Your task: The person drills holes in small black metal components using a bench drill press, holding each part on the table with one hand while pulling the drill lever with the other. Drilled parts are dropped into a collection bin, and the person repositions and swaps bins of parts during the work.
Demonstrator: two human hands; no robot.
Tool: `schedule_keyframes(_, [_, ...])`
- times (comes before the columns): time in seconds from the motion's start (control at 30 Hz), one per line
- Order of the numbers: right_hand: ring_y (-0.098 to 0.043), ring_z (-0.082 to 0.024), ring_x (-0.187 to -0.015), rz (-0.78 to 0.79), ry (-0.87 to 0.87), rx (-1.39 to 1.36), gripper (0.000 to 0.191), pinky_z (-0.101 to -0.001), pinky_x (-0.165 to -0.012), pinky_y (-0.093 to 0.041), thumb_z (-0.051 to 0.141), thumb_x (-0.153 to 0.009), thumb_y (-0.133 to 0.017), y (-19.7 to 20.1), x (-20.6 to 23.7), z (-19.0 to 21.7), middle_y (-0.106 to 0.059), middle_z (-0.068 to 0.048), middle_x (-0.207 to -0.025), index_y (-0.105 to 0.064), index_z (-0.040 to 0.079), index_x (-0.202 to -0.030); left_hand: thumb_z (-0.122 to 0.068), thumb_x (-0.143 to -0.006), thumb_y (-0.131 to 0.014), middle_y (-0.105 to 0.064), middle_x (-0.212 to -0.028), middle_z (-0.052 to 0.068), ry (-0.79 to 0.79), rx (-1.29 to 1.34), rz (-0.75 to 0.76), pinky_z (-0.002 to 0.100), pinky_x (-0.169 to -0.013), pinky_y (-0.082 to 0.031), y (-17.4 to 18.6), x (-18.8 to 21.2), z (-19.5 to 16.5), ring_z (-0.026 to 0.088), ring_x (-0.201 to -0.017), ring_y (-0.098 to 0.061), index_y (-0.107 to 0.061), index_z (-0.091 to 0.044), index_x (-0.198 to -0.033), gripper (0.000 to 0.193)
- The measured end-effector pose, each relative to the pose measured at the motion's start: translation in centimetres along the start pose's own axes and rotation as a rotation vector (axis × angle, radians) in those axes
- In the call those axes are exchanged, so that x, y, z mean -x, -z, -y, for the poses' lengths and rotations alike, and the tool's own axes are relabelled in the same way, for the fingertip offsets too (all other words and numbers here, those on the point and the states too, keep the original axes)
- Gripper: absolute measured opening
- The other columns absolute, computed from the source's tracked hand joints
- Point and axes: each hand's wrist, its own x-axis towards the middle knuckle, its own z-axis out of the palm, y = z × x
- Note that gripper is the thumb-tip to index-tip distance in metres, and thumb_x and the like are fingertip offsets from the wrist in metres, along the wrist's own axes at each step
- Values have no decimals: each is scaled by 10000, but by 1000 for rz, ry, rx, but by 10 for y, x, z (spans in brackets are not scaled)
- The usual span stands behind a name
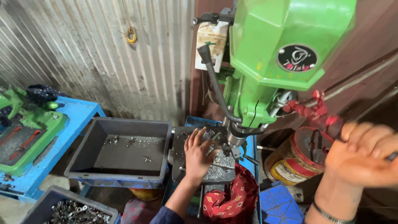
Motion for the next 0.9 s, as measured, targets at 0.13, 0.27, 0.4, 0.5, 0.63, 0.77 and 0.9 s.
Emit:
schedule_keyframes(0.13, [-272,-80,-618,82,-133,14,419,-211,-627,-260,210,-1154,-469,2,-67,-17,-285,38,-692,-315,158,-767,-277,-739,-827,-565,-1455,104,-34,-2,-15,564,-1168,-234,-2,-8,13,369,-1415,-415,-789,-158,-854,170])
schedule_keyframes(0.27, [-267,-21,-575,182,-183,58,440,-154,-602,-223,158,-1168,-463,7,-106,-31,-284,69,-680,-329,190,-750,-172,-817,-773,-583,-1472,41,15,-398,-167,524,-1230,-286,26,-15,54,285,-1455,-478,-756,-206,-787,49])
schedule_keyframes(0.4, [-273,-23,-580,205,-176,74,499,-155,-607,-232,155,-1201,-431,8,-109,-37,-295,58,-639,-323,207,-716,-265,-687,-787,-531,-1445,186,180,-570,-368,597,-1066,-343,57,1,89,424,-1313,-486,-742,-123,-1069,411])
schedule_keyframes(0.5, [-258,-41,-614,167,-171,152,449,-159,-630,-233,151,-1210,-420,6,-105,-38,-292,46,-662,-345,175,-767,-216,-751,-757,-582,-1335,127,252,-460,-95,528,-957,-441,48,24,79,368,-1141,-560,-688,-134,-1152,416])
schedule_keyframes(0.63, [-225,-56,-625,152,-220,158,376,-168,-700,-250,154,-1203,-360,-1,-103,-33,-288,22,-708,-372,134,-827,-363,-826,-754,-575,-1092,121,234,-254,322,512,-910,-422,6,43,39,334,-1086,-540,-747,-171,-1065,306])
schedule_keyframes(0.77, [-245,-54,-610,187,-207,134,459,-166,-642,-245,183,-1169,-371,-21,-103,-21,-255,55,-619,-308,191,-714,-388,-807,-760,-570,-1099,132,151,-312,431,508,-929,-403,-15,40,23,357,-1106,-528,-746,-126,-997,324])
schedule_keyframes(0.9, [-228,-109,-566,-67,-348,-485,425,-241,-617,-243,150,-1135,-357,-46,-101,-11,-235,14,-619,-278,145,-717,-319,-790,-715,-597,-1090,112,155,-376,479,481,-944,-410,-21,41,21,329,-1122,-539,-714,-141,-1031,299])
